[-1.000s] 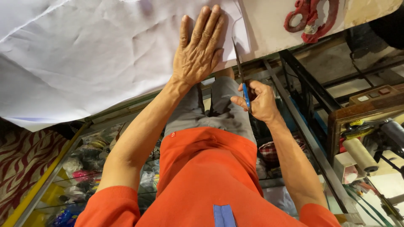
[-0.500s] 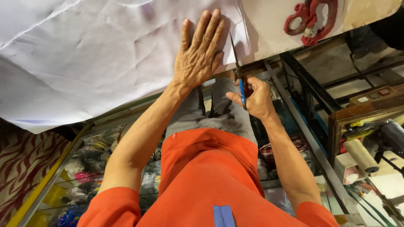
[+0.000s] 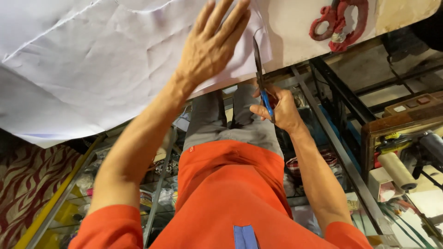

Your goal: The person spreads a large white fabric on a table, smooths it out, and aligns it with a paper pattern. They then use scissors to cut the fabric along the pattern's edge.

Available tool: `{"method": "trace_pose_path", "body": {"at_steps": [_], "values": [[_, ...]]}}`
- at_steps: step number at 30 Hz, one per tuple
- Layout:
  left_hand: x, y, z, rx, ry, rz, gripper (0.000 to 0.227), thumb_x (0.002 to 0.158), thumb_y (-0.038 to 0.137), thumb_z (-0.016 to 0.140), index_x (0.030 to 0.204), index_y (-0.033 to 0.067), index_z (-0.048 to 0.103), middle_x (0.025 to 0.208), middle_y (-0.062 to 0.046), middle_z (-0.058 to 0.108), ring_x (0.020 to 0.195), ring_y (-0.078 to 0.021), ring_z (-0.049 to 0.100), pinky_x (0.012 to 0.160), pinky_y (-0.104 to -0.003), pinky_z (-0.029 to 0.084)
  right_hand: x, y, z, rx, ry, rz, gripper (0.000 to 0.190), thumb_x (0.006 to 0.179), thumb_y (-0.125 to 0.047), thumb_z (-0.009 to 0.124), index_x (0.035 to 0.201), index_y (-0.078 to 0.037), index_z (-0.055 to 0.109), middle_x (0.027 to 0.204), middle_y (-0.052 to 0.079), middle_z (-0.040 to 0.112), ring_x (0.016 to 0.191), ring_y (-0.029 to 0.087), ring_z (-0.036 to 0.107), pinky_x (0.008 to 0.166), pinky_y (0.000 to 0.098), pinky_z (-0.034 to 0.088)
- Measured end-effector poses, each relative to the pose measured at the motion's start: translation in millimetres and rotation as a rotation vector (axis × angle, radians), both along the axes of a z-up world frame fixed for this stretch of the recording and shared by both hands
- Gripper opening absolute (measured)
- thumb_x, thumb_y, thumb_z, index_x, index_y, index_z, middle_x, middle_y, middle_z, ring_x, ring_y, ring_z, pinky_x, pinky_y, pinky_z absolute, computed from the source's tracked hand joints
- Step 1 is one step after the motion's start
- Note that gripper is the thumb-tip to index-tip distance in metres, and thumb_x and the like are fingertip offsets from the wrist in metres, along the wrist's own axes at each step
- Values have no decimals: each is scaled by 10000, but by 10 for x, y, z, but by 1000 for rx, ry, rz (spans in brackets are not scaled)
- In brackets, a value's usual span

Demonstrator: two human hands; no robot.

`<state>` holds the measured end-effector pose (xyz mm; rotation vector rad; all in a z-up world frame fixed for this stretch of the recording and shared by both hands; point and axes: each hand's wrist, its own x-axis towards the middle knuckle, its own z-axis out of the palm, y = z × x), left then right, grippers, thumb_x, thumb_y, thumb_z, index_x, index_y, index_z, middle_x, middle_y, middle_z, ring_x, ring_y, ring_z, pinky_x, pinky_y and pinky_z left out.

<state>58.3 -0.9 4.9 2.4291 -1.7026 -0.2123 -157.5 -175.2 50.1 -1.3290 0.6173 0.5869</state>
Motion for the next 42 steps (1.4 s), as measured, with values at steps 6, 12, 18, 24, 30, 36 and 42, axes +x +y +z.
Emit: {"method": "trace_pose_path", "body": {"at_steps": [6, 12, 18, 24, 30, 36, 42], "values": [[376, -18, -2, -55, -70, -183, 486, 1150, 80, 593, 1631, 39, 536, 1663, -108, 360, 1499, -324, 363, 1208, -525, 313, 160, 49, 75, -75, 61, 7, 305, 845, -255, 848, 1004, -84, 651, 602, 16, 636, 518, 112, 606, 554, 286, 534], [451, -68, 60, -60, 2, -198, 471, 1180, 97, 588, 1631, 19, 478, 1656, -139, 333, 1515, -331, 333, 1236, -520, 255, 114, 155, -53, -190, -28, -53, 334, 824, -281, 893, 952, -90, 651, 653, -11, 630, 542, 88, 584, 586, 268, 521], [449, -70, 15, -91, -110, -194, 456, 1216, 147, 553, 1651, 60, 447, 1679, -121, 311, 1554, -291, 258, 1288, -485, 131, 127, 175, -46, -79, 78, -135, 316, 828, -245, 878, 949, -83, 635, 627, 19, 617, 462, 109, 601, 500, 252, 522], [463, -85, 72, -95, -41, -191, 450, 1203, 128, 562, 1636, 52, 467, 1659, -127, 341, 1527, -305, 287, 1257, -492, 189, 227, 155, 19, -43, 29, -95, 304, 851, -217, 851, 1017, -61, 650, 603, 5, 627, 504, 110, 606, 557, 287, 529], [456, -64, 86, -48, 84, -200, 494, 1165, 92, 581, 1638, 19, 462, 1658, -147, 338, 1517, -343, 307, 1233, -522, 198, 247, 240, 45, -64, 51, -130, 301, 854, -213, 847, 1033, -99, 634, 621, -20, 574, 542, 73, 512, 580, 267, 471], [449, -83, 58, -105, 18, -169, 462, 1195, 126, 656, 1616, 65, 474, 1637, -110, 364, 1508, -302, 325, 1241, -496, 211, 282, 299, 35, -213, -11, -100, 327, 843, -233, 874, 1014, -95, 632, 651, 2, 590, 594, 118, 544, 667, 300, 497], [489, -104, 150, 16, 129, -200, 479, 1185, 46, 539, 1643, 25, 401, 1661, -137, 302, 1524, -329, 256, 1242, -519, 177, 235, 358, -39, -257, -26, -130, 318, 830, -268, 881, 979, -112, 648, 663, 1, 608, 619, 122, 570, 681, 304, 504]]}}
